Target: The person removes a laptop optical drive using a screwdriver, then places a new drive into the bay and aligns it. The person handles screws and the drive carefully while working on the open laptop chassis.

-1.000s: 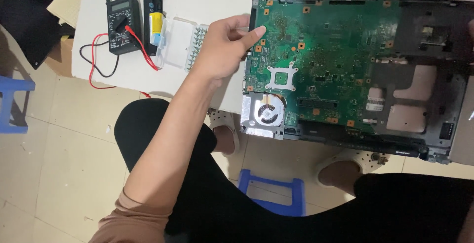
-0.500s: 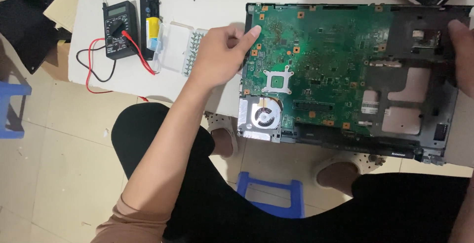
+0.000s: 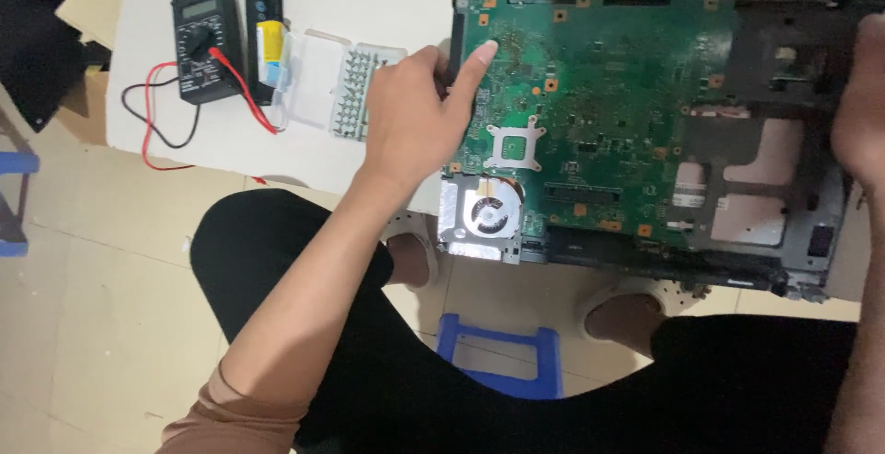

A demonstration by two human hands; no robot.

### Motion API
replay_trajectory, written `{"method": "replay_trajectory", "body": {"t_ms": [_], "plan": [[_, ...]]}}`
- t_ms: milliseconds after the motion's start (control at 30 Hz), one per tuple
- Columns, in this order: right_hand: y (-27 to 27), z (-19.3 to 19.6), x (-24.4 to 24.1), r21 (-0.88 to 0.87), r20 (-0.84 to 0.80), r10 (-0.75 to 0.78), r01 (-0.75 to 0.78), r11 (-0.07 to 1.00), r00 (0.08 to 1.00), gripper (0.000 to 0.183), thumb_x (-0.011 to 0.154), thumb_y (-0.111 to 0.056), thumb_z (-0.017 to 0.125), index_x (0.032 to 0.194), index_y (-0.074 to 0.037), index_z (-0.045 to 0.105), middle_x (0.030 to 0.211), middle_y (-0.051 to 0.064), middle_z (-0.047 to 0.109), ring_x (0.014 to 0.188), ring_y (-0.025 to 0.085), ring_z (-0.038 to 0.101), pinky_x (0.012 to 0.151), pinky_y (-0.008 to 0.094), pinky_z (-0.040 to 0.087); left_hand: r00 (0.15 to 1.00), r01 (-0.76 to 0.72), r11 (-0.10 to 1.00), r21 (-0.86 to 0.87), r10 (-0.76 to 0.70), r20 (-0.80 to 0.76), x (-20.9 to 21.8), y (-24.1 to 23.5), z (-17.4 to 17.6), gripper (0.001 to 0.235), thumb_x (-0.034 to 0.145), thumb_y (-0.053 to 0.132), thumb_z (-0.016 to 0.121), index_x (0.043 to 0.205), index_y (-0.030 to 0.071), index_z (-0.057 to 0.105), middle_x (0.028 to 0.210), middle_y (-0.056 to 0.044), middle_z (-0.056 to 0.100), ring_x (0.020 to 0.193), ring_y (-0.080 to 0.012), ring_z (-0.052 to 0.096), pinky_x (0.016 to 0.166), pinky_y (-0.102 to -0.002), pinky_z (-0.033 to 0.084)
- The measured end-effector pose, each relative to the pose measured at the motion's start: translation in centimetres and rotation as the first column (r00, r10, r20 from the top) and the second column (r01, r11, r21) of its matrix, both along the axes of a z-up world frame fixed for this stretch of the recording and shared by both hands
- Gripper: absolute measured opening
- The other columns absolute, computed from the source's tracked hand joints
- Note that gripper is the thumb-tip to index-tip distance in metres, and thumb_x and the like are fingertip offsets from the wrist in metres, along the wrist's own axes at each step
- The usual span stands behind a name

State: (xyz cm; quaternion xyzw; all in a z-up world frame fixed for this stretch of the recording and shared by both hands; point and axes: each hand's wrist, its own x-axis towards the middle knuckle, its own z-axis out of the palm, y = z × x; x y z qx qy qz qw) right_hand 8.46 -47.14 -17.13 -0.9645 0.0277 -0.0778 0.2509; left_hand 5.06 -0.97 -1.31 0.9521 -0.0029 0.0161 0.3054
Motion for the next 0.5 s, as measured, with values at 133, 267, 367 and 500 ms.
{"method": "replay_trajectory", "body": {"t_ms": [133, 267, 367, 500], "plan": [[-0.9, -0.3, -0.8, -0.087, 0.148, 0.005, 0.008, 0.996, 0.989, 0.051, 0.15, -0.032, 0.048, 0.115, 0.001, 0.065, 0.101, 0.019, 0.066, 0.095, 0.033, 0.063, 0.076, 0.047, 0.042, 0.998, 0.011, 0.999, 0.041, -0.014, 0.054, 0.0, -0.3, -0.5, 0.06, 0.101, 0.055, 0.044, 0.057, 0.015, 0.037, 0.045, 0.002, 0.035, 0.041, -0.0155, 0.034, 0.046, -0.034, 0.03], [2.6, 4.0, -2.0, -0.198, 0.17, -0.005, 0.039, 0.979, 0.985, 0.043, 0.147, -0.026, 0.06, 0.118, 0.005, 0.055, 0.093, 0.022, 0.055, 0.079, 0.035, 0.055, 0.065, 0.045, 0.038, 1.0, -0.002, 0.999, 0.041, 0.002, -0.006, 0.2, -0.3, -0.6, 0.062, 0.101, 0.057, 0.044, 0.057, 0.015, 0.034, 0.045, 0.003, 0.033, 0.042, -0.0156, 0.032, 0.048, -0.034, 0.03], [3.8, 5.3, -2.3, -0.178, 0.147, -0.024, 0.05, 0.983, 0.989, 0.037, 0.143, -0.023, 0.058, 0.12, 0.005, 0.05, 0.094, 0.022, 0.049, 0.077, 0.035, 0.049, 0.063, 0.046, 0.036, 0.998, -0.022, 1.0, 0.004, 0.022, -0.055, 0.3, -0.5, -0.4, 0.061, 0.1, 0.058, 0.044, 0.058, 0.015, 0.034, 0.047, 0.003, 0.034, 0.045, -0.0151, 0.032, 0.05, -0.033, 0.031], [3.3, 4.0, -2.4, -0.233, 0.215, -0.055, 0.106, 0.967, 0.975, 0.04, 0.141, -0.028, 0.055, 0.12, 0.007, 0.057, 0.096, 0.025, 0.056, 0.08, 0.038, 0.056, 0.064, 0.047, 0.04, 0.999, -0.005, 1.0, -0.029, 0.004, -0.041, 0.4, -0.8, -0.4, 0.057, 0.101, 0.054, 0.043, 0.061, 0.014, 0.037, 0.048, 0.002, 0.037, 0.046, -0.0169, 0.035, 0.05, -0.035, 0.032]]}}
